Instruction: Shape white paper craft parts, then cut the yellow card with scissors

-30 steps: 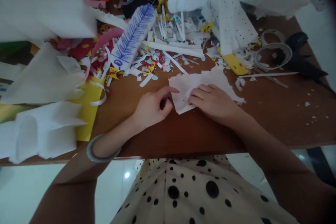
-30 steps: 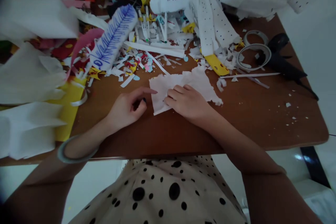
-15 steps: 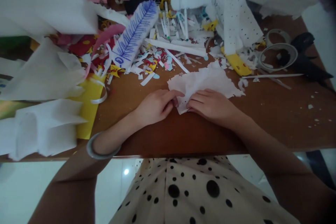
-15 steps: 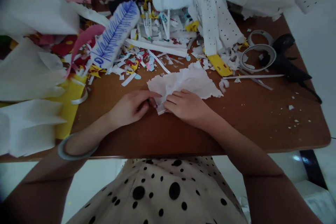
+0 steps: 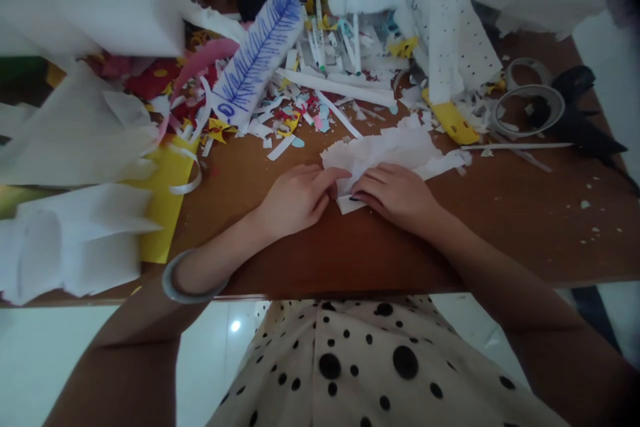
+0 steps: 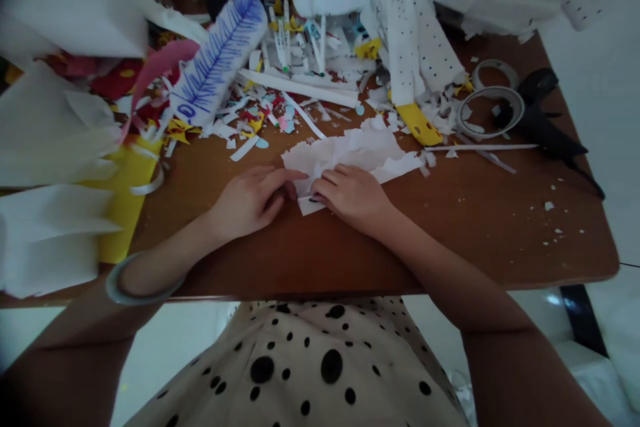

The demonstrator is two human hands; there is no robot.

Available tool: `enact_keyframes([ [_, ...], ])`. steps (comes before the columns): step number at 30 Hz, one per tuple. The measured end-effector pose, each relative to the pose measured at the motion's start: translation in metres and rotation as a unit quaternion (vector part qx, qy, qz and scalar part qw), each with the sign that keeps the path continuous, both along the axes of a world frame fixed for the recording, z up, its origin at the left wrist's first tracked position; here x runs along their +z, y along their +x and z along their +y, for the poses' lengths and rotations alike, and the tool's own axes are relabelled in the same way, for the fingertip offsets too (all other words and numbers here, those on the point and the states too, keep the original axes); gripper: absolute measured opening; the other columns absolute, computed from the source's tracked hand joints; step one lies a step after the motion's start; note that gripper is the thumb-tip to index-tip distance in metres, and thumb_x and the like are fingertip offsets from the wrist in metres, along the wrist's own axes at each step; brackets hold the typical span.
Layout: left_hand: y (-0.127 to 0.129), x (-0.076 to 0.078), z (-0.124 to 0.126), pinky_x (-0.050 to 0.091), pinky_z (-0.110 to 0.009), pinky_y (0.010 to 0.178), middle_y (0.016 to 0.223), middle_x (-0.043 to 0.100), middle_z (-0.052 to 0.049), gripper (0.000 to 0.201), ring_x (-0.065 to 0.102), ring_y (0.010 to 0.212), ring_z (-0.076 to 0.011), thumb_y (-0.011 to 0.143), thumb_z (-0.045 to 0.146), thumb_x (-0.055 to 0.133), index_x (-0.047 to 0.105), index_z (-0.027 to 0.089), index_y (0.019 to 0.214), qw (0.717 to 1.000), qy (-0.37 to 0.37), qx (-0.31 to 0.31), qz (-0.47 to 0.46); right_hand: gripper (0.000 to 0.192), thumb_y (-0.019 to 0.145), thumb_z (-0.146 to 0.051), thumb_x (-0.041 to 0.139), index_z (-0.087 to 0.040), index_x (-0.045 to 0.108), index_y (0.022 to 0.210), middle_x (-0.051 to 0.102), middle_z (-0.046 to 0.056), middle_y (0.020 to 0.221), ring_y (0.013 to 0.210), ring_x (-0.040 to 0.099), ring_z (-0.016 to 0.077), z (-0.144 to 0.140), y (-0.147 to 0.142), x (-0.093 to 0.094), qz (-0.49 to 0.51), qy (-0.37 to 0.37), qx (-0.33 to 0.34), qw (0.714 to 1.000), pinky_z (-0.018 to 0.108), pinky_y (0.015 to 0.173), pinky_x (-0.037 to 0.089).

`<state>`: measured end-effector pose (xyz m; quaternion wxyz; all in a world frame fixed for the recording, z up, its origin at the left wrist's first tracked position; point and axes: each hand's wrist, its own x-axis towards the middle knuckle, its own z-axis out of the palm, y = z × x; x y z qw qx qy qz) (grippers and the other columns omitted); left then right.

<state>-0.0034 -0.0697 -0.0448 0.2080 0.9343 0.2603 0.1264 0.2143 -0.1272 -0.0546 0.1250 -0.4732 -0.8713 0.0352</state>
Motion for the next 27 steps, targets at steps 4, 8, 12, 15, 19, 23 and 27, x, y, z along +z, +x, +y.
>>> enact_keyframes([
  [4,0.001,-0.001,-0.001,0.046,-0.034,0.083,0.099,0.062,-0.008,0.038,0.058,0.092,-0.0225,0.081,0.01,0.044,0.056,0.016,0.116,0.999,0.041,-0.01,-0.001,0.022,0.095,-0.027,0.048,-0.019,0.067,0.089,0.064,0.005,0.08,0.074,0.052,0.0187,0.0,-0.002,0.0,-0.014,0.0,-0.008,1.0,0.031,0.068,0.033],
  [8,0.006,-0.006,-0.005,0.044,-0.036,0.087,0.103,0.06,-0.01,0.028,0.054,0.096,-0.0242,0.087,0.019,0.049,0.054,0.015,0.114,0.999,0.049,-0.018,-0.006,0.021,0.094,-0.03,0.048,-0.018,0.065,0.089,0.063,0.006,0.082,0.075,0.051,0.0192,-0.001,-0.003,-0.002,-0.021,-0.009,-0.014,1.0,0.031,0.069,0.033],
  [12,0.009,-0.009,-0.009,0.043,-0.038,0.087,0.105,0.058,-0.012,0.03,0.051,0.099,-0.0266,0.084,0.026,0.059,0.053,0.012,0.109,0.998,0.059,0.0,0.01,0.02,0.093,-0.034,0.051,-0.017,0.061,0.094,0.062,0.008,0.088,0.081,0.051,0.0217,-0.002,-0.004,-0.004,-0.021,-0.023,-0.032,0.999,0.033,0.071,0.033],
  [15,0.008,-0.009,-0.009,0.041,-0.036,0.084,0.104,0.06,-0.011,0.02,0.051,0.096,-0.0246,0.086,0.025,0.059,0.056,0.014,0.102,0.997,0.072,-0.012,0.014,0.022,0.092,-0.037,0.052,-0.017,0.059,0.095,0.062,0.009,0.092,0.085,0.05,0.0241,-0.001,-0.004,-0.004,-0.021,-0.019,-0.059,0.998,0.034,0.073,0.033],
  [19,0.006,-0.007,-0.007,0.037,-0.033,0.077,0.101,0.066,-0.003,0.012,0.052,0.095,-0.0208,0.093,0.025,0.051,0.061,0.02,0.096,0.986,0.143,-0.086,0.021,0.012,0.091,-0.027,0.053,-0.018,0.059,0.096,0.062,0.008,0.096,0.089,0.049,0.0246,0.0,-0.002,-0.002,-0.003,-0.016,-0.079,0.997,0.035,0.075,0.032],
  [23,0.005,-0.001,-0.011,0.034,-0.032,0.069,0.099,0.07,0.001,0.019,0.055,0.09,-0.0174,0.096,0.02,0.046,0.065,0.021,0.098,0.959,0.245,-0.137,0.03,0.013,0.092,-0.03,0.053,-0.019,0.059,0.093,0.062,0.006,0.096,0.089,0.049,0.0236,0.001,0.001,-0.001,0.002,-0.015,-0.09,0.996,0.035,0.076,0.032],
  [27,0.004,0.008,-0.022,0.036,-0.032,0.065,0.101,0.071,-0.002,0.021,0.058,0.082,-0.0173,0.093,0.015,0.048,0.067,0.017,0.101,0.944,0.285,-0.14,0.091,0.012,0.092,-0.029,0.053,-0.019,0.06,0.089,0.062,0.006,0.094,0.088,0.05,0.0226,0.002,0.001,0.0,0.004,-0.031,-0.099,0.995,0.034,0.075,0.032],
])
